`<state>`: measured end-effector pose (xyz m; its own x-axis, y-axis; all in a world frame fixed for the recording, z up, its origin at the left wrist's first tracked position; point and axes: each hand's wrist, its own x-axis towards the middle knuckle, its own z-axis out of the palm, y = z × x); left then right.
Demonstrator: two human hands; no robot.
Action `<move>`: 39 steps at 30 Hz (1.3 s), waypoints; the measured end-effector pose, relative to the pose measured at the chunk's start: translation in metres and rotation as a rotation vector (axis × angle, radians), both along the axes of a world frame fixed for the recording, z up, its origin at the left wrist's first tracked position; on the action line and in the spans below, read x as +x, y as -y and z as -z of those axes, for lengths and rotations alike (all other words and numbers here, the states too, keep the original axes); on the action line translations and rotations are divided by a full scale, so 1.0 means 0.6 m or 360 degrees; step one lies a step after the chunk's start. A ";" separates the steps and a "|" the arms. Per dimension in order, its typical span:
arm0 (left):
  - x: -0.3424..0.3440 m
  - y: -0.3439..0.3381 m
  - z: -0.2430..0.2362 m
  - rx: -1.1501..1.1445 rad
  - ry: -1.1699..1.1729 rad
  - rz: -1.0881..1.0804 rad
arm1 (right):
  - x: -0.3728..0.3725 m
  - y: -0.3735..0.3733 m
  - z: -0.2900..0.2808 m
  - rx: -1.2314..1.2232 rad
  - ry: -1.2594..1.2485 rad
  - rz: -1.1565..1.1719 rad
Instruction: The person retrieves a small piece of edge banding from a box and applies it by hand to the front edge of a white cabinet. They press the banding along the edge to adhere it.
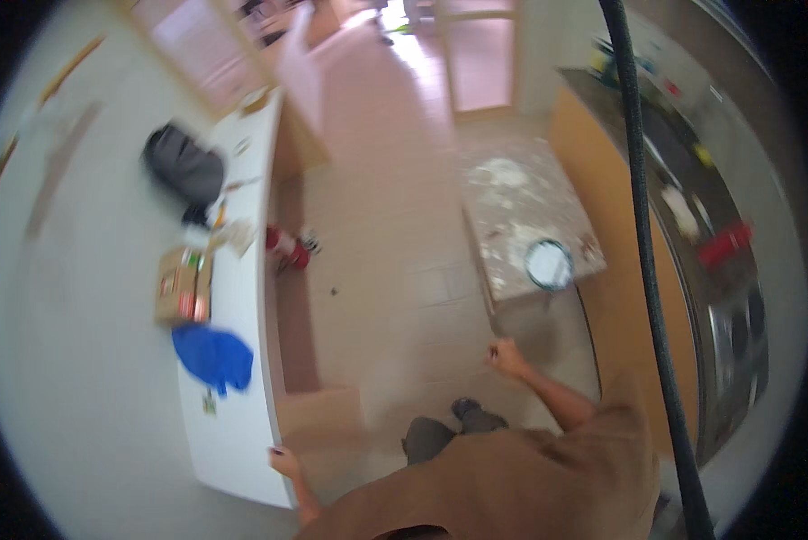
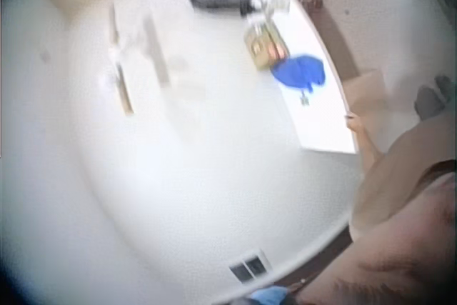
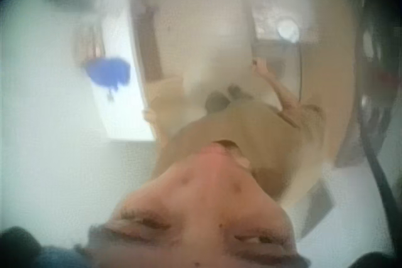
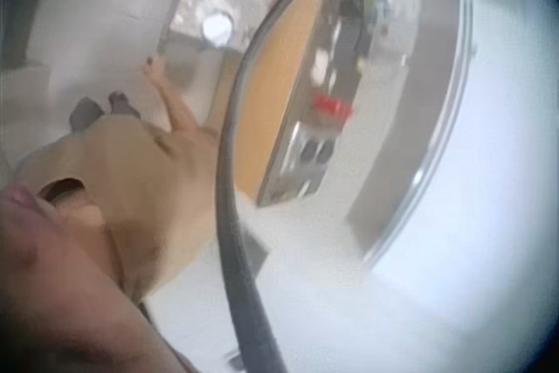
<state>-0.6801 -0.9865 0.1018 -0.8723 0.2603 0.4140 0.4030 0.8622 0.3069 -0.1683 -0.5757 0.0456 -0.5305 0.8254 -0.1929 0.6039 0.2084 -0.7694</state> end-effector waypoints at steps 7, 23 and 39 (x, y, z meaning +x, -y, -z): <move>0.161 -0.261 0.095 -0.0398 0.0712 0.0628 | 0.064 0.037 -0.076 -0.0303 -0.0136 0.0631; 0.134 -1.129 0.201 -0.1733 0.1310 0.2191 | -0.017 0.551 -0.759 0.1896 0.0129 0.3063; 0.735 -0.597 0.174 -0.1879 0.0772 0.3642 | -0.028 0.759 -0.613 0.1507 -0.0363 0.1772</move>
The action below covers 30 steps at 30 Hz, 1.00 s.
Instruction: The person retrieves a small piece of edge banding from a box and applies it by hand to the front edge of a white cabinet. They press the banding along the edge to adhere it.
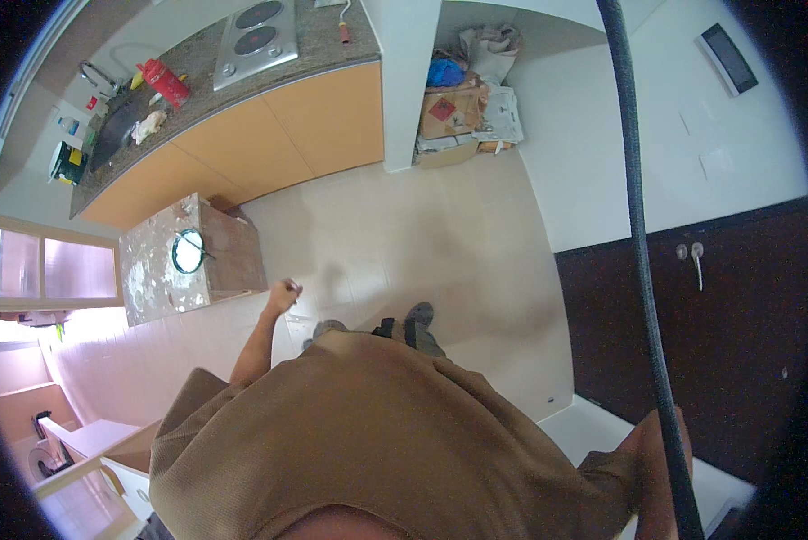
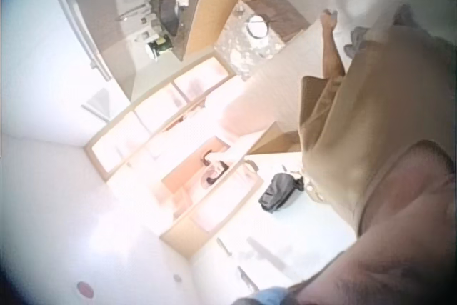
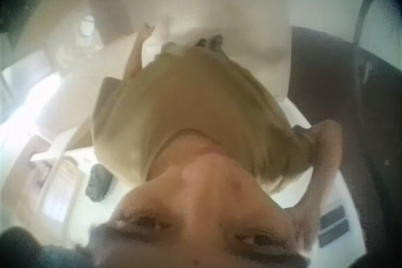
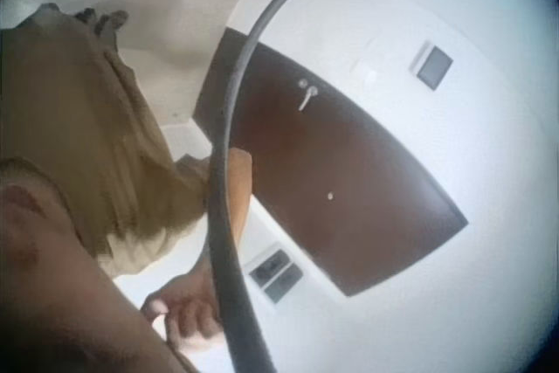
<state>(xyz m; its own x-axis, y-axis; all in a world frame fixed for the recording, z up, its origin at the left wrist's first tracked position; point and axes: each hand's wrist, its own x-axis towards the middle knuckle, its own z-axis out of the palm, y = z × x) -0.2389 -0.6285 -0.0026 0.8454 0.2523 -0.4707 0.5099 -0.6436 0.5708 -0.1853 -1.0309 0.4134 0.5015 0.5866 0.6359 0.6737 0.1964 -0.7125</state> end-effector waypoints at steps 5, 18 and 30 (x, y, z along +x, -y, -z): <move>-0.006 0.199 -0.032 -0.0204 -0.0606 -0.0027 | 0.042 0.221 -0.220 0.0283 0.0505 -0.0061; 0.265 0.305 0.032 0.0226 -0.0637 0.0191 | 0.321 0.399 -0.261 0.0362 0.0700 -0.0251; 0.800 0.719 -0.091 -0.0266 0.0166 0.0126 | 0.621 0.545 -0.233 0.0315 0.0558 -0.0556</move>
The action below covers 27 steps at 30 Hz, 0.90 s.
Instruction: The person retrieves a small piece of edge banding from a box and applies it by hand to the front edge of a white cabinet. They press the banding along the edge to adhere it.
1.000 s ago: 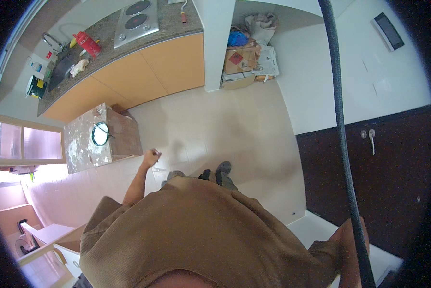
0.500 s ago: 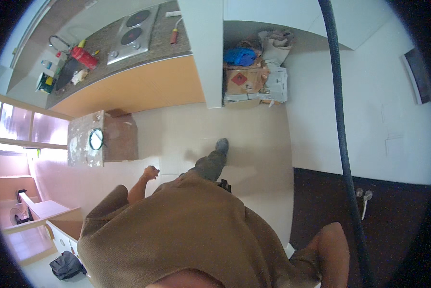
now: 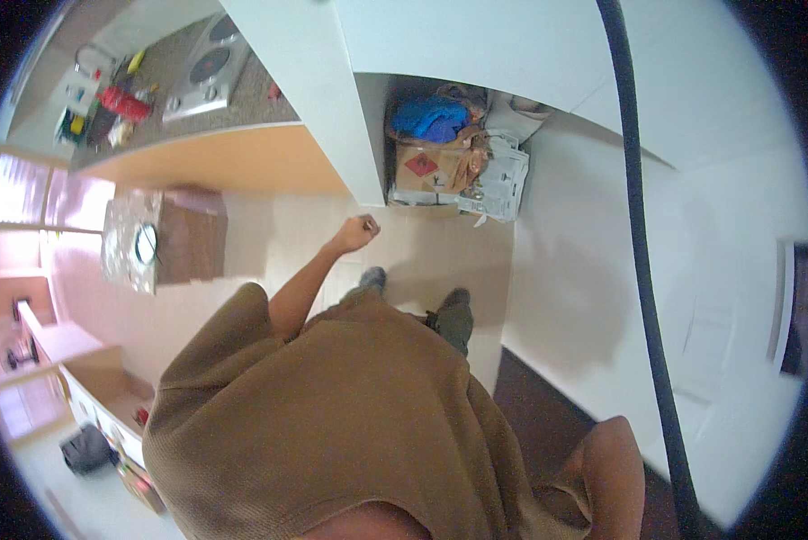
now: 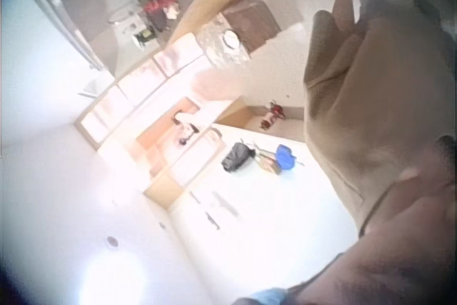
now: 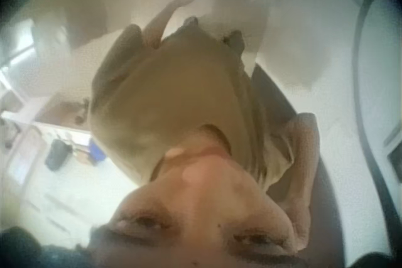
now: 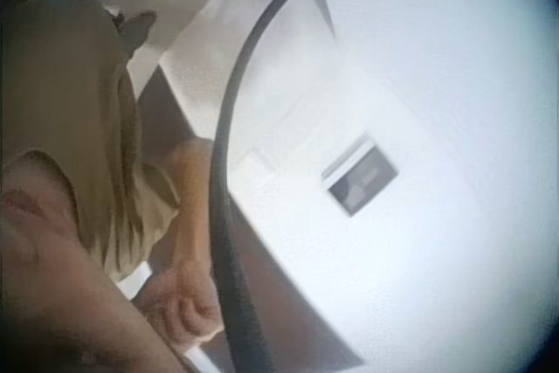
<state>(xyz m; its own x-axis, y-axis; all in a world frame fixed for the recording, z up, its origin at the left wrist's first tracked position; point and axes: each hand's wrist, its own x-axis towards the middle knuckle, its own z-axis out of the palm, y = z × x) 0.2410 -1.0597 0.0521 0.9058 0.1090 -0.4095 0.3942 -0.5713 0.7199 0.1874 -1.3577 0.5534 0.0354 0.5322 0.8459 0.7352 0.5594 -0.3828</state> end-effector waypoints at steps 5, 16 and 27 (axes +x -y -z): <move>-0.048 0.055 0.042 0.0141 -0.0054 -0.0496 | 0.131 0.089 0.014 0.0055 -0.0040 -0.0352; -0.463 0.340 0.131 -0.0129 -0.0864 -0.1480 | 0.364 0.169 0.073 0.0177 -0.0381 -0.0342; -0.402 0.404 0.269 0.0001 -0.0430 -0.2069 | 0.549 -0.078 0.806 -0.1812 -0.0756 0.0374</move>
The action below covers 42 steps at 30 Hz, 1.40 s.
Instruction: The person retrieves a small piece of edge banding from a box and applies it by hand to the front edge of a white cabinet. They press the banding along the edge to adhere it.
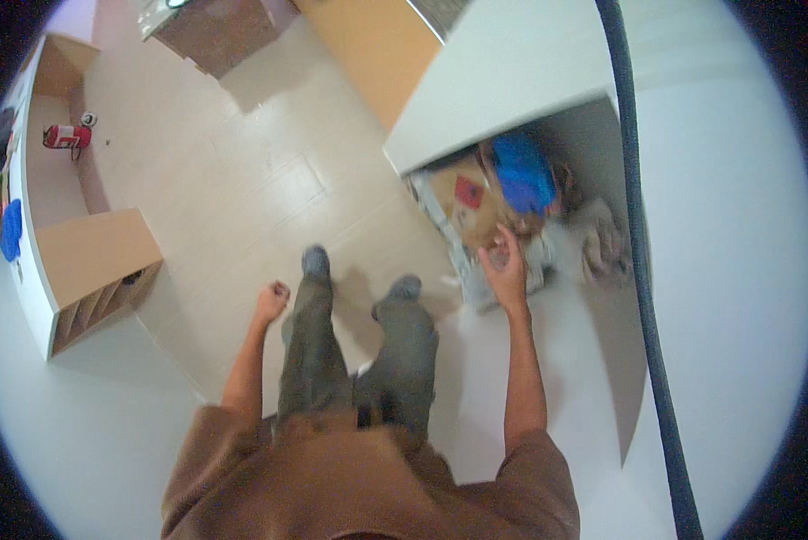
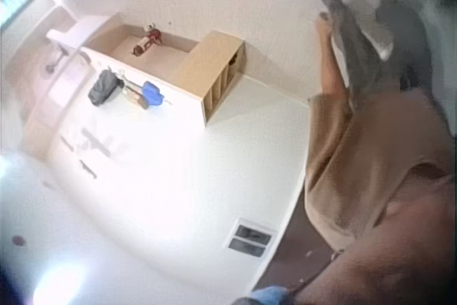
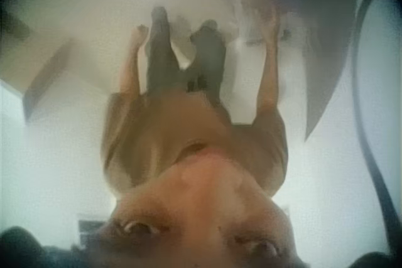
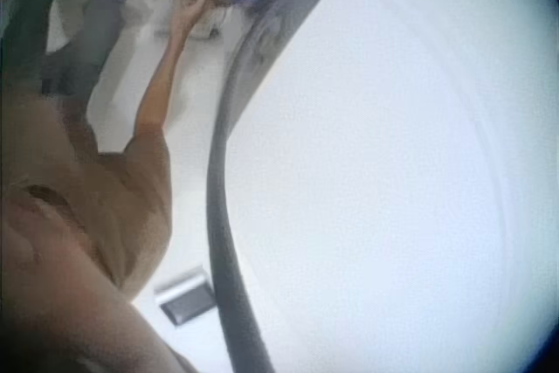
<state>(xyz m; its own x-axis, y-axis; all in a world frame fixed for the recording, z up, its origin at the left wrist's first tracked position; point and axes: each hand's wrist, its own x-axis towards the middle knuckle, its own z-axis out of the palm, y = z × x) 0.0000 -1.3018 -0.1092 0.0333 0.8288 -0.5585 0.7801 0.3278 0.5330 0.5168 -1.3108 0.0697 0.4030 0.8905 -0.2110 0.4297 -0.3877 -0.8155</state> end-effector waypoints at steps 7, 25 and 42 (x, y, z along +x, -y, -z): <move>0.082 0.137 -0.052 -0.0144 0.0063 -0.0295 | 0.153 -0.003 0.253 -0.0259 0.0342 -0.0449; -0.346 -0.252 0.037 -0.0768 -0.0316 -0.0565 | -0.269 -0.424 0.115 -0.0579 -0.0256 -0.0519; 0.093 -1.756 -0.673 0.1486 0.0810 0.0036 | -0.236 -0.730 0.112 -0.0910 -0.0015 -0.0024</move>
